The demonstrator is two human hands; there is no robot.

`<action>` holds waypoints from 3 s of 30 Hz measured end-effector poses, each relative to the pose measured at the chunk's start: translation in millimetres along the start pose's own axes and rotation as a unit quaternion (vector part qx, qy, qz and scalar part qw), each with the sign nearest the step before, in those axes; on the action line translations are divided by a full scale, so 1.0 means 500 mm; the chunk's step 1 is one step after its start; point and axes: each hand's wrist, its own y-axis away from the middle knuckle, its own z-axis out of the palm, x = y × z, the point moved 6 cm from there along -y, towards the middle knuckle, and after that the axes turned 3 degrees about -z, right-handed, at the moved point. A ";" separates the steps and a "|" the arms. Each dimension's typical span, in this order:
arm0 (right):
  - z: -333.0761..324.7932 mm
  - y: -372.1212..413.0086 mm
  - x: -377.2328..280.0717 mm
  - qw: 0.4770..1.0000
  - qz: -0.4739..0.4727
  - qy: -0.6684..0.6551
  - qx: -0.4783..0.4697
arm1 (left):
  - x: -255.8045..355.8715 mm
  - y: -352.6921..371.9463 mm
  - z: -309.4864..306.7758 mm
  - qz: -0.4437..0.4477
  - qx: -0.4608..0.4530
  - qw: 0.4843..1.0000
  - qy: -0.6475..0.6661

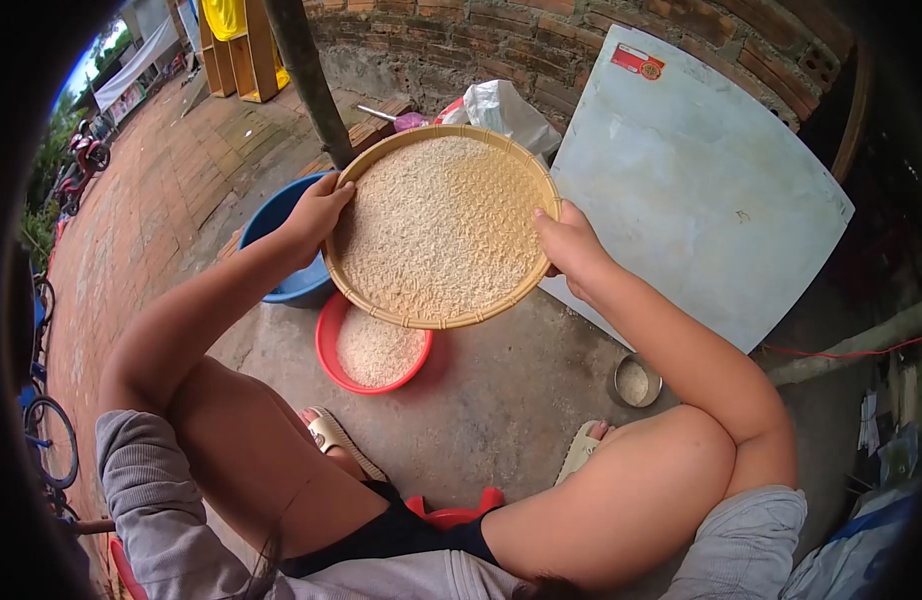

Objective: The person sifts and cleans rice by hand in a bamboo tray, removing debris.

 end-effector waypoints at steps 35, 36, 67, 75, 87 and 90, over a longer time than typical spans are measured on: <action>0.121 0.058 -0.174 0.924 -0.047 -0.317 -0.206 | 0.124 0.340 -0.098 -0.047 0.221 0.971 0.078; 0.124 0.068 -0.176 0.916 -0.056 -0.323 -0.231 | 0.124 0.360 -0.096 -0.017 0.218 0.972 0.083; -0.397 0.261 0.414 0.976 0.162 -0.117 0.084 | -0.043 0.127 0.616 0.094 -0.132 0.979 0.124; -0.482 0.330 0.409 0.950 -0.022 -0.013 0.311 | -0.028 0.102 0.745 0.044 -0.230 0.950 0.206; -0.610 0.322 0.486 0.941 0.022 -0.106 0.321 | -0.021 0.165 0.893 0.072 -0.176 0.966 0.173; -0.581 0.316 0.466 0.951 0.010 -0.071 0.301 | -0.045 0.111 0.862 0.016 -0.213 0.948 0.234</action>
